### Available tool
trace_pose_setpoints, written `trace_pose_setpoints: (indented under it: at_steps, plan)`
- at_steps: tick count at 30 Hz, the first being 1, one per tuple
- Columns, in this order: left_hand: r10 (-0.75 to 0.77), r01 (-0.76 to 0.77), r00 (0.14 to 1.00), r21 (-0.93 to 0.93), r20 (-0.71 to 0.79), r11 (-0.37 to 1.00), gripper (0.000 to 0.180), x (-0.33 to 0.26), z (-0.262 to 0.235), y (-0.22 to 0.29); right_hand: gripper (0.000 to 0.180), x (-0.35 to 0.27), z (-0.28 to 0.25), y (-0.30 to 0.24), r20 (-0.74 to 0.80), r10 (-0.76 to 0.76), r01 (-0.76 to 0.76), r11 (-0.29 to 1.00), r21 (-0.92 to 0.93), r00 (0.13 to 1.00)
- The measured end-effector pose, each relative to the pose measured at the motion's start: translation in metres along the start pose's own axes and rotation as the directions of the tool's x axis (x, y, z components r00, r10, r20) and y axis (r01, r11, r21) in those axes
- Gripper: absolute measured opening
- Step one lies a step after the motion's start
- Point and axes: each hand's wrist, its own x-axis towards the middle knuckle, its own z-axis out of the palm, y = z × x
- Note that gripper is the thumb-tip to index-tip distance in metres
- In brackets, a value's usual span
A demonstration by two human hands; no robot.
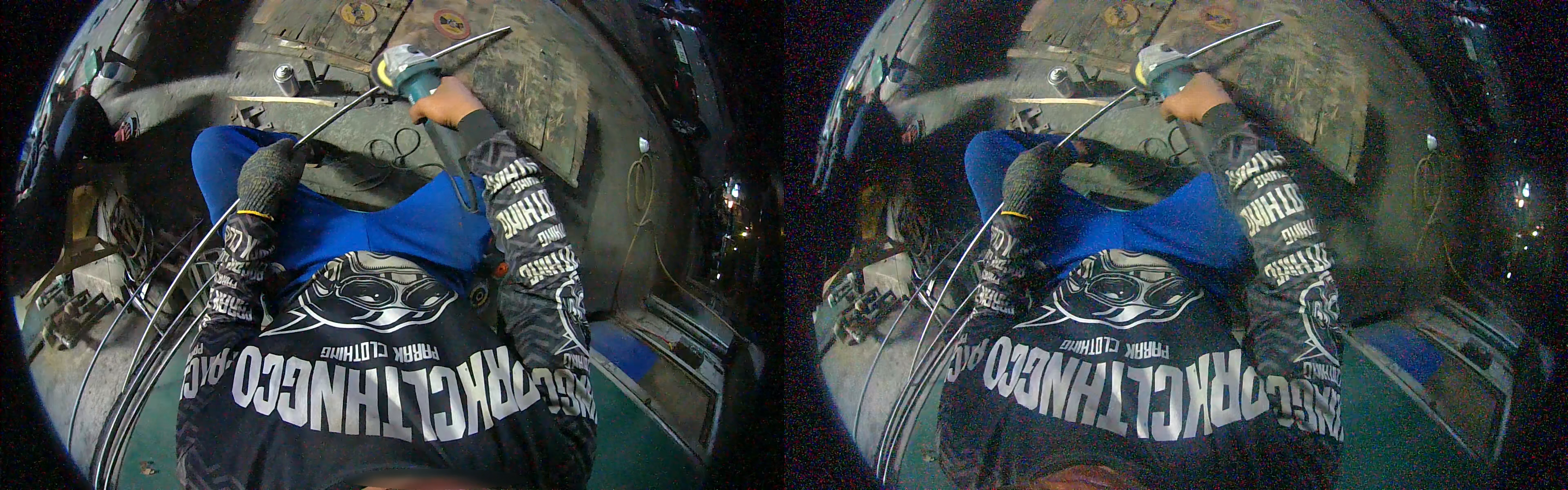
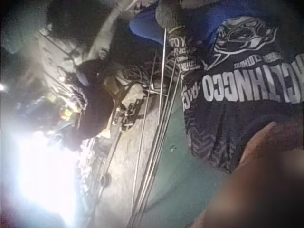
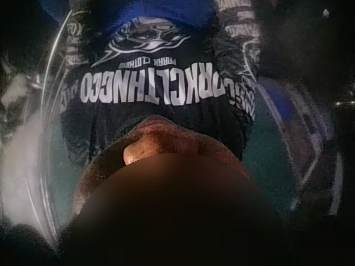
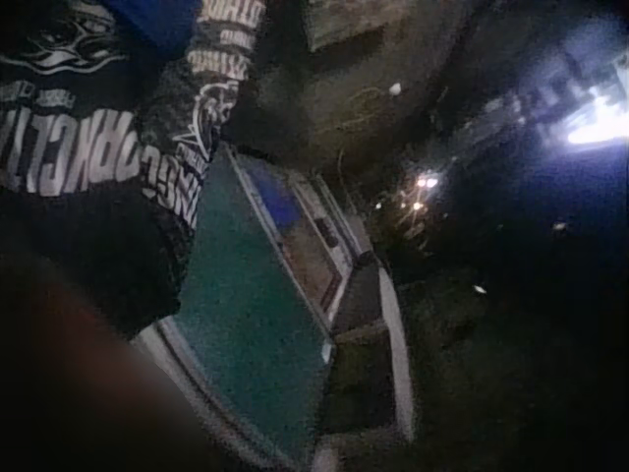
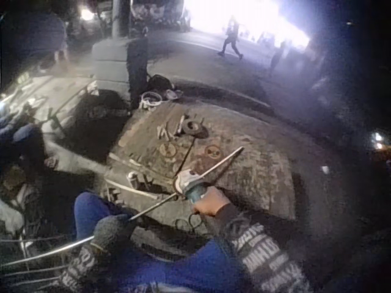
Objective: The person sits cross-legged on the floor and uses an angle grinder to smooth a long metal rod. They hold the rod with one hand and move the grinder along its length, producing sparks. The person pauses briefly to look around, then resumes grinding.
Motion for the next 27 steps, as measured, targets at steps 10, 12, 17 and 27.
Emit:
trace_pose_setpoints:
  at_steps: [10,12,17,27]
  plan:
    - [0.025,-0.025,1.000,-0.035,0.012,0.999,0.043,0.009,0.007,-0.009,0.061,-0.015,0.017,-0.013,-0.051,-0.060,0.059,0.998,-0.031,0.997]
    - [0.093,-0.092,0.995,0.007,-0.023,0.996,0.043,0.013,0.010,-0.012,0.059,-0.008,0.007,-0.004,-0.023,-0.089,0.088,0.996,-0.033,0.996]
    - [0.074,-0.076,0.997,-0.110,-0.022,0.991,0.042,0.007,0.009,-0.010,0.068,0.002,-0.007,0.007,-0.003,0.091,-0.091,0.994,-0.055,0.996]
    - [0.027,-0.029,0.999,-0.053,-0.044,0.998,0.047,0.003,0.000,-0.005,0.062,-0.030,0.022,-0.033,-0.049,-0.079,0.078,0.997,-0.012,0.996]
